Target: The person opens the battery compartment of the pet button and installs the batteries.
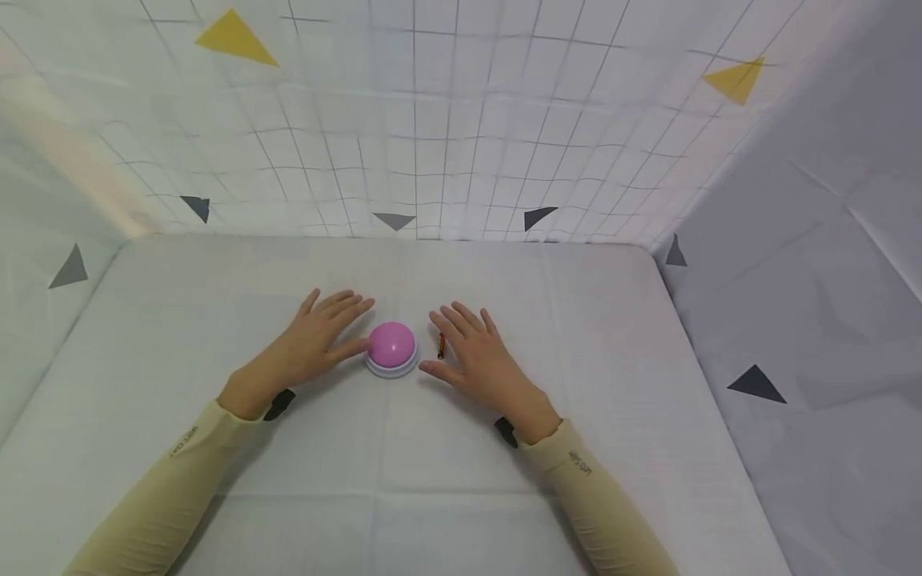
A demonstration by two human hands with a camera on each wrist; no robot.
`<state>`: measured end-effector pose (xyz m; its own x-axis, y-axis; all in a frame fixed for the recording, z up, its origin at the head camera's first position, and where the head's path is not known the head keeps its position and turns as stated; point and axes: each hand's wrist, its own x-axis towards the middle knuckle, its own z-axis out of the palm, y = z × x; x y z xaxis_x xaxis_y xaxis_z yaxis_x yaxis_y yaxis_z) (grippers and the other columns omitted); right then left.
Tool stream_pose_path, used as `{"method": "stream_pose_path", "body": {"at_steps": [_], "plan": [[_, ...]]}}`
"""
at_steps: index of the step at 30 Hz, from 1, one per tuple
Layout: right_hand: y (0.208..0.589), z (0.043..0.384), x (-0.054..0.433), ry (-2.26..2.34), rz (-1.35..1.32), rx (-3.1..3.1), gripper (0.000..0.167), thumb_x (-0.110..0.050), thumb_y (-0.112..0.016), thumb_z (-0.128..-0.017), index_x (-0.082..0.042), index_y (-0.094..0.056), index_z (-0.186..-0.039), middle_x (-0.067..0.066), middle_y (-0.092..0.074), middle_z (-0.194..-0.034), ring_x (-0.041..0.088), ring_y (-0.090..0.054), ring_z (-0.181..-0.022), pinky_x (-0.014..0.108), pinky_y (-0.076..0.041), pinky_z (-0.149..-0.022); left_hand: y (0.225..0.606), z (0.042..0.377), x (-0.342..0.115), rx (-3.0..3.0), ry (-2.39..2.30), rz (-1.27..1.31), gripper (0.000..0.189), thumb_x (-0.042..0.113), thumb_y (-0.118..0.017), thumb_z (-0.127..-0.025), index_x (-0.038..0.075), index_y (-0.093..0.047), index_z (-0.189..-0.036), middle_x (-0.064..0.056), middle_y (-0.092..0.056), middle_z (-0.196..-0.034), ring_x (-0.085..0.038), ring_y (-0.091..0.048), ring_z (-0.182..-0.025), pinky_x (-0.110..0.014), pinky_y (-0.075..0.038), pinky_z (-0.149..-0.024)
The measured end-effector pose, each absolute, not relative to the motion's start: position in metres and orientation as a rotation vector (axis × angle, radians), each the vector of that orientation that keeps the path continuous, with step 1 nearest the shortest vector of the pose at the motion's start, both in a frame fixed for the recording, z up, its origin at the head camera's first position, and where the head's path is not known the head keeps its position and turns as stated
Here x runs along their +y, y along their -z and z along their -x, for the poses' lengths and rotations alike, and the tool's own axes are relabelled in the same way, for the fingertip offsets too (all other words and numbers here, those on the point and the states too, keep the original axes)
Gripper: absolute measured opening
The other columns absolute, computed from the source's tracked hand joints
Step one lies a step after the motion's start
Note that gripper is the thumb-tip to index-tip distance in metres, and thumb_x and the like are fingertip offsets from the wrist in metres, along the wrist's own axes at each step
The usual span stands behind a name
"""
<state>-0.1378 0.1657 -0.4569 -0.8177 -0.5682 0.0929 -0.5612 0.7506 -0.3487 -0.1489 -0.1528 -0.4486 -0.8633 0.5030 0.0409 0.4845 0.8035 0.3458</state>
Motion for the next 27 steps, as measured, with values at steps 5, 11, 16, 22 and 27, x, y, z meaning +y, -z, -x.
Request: {"method": "stream_pose_path", "body": {"at_steps": [5, 11, 16, 22, 27], "plan": [[0.457, 0.137, 0.158, 0.582, 0.991, 2.907, 0.081, -0.056, -0.069, -0.098, -0.013, -0.041, -0.162, 0.011, -0.044, -0.165, 0.033, -0.031, -0.159, 0.065, -0.018, -0.128, 0.452, 0.147, -0.149, 2.916, -0.567, -0.836, 0.073, 0.056, -0.063, -0.102, 0.016, -0.044, -0.161, -0.014, -0.052, -0.159, -0.036, -0.037, -0.155, -0.069, -0.009, -0.128], [0.459, 0.137, 0.15, 0.577, 1.031, 2.894, 0.08, -0.055, -0.07, -0.098, -0.013, -0.043, -0.16, 0.01, -0.048, -0.162, 0.033, -0.035, -0.157, 0.065, -0.02, -0.127, 0.455, 0.145, -0.142, 2.884, -0.591, -0.886, 0.071, 0.055, -0.063, -0.102, 0.015, -0.047, -0.159, -0.011, -0.055, -0.156, -0.033, -0.04, -0.153, -0.067, -0.011, -0.128], [0.457, 0.138, 0.14, 0.57, 1.084, 2.888, 0.078, -0.053, -0.073, -0.097, -0.01, -0.049, -0.156, 0.01, -0.054, -0.158, 0.034, -0.037, -0.155, 0.066, -0.022, -0.126, 0.455, 0.143, -0.136, 2.879, -0.601, -0.95, 0.072, 0.051, -0.069, -0.1, 0.007, -0.051, -0.154, -0.015, -0.06, -0.15, -0.034, -0.047, -0.147, -0.066, -0.018, -0.127], [0.459, 0.141, 0.131, 0.558, 1.157, 2.902, 0.075, -0.046, -0.081, -0.092, -0.002, -0.055, -0.147, 0.014, -0.06, -0.15, 0.036, -0.043, -0.152, 0.068, -0.026, -0.124, 0.457, 0.141, -0.132, 2.866, -0.711, -0.99, 0.073, 0.047, -0.074, -0.097, 0.0, -0.055, -0.149, -0.018, -0.063, -0.144, -0.035, -0.054, -0.14, -0.058, -0.033, -0.124], [0.46, 0.142, 0.127, 0.561, 1.156, 2.89, 0.074, -0.044, -0.083, -0.091, -0.001, -0.056, -0.145, 0.015, -0.062, -0.147, 0.035, -0.046, -0.149, 0.065, -0.026, -0.125, 0.458, 0.138, -0.129, 2.83, -0.819, -1.002, 0.073, 0.041, -0.081, -0.093, 0.0, -0.056, -0.147, -0.018, -0.064, -0.143, -0.037, -0.057, -0.136, -0.054, -0.045, -0.116]]}}
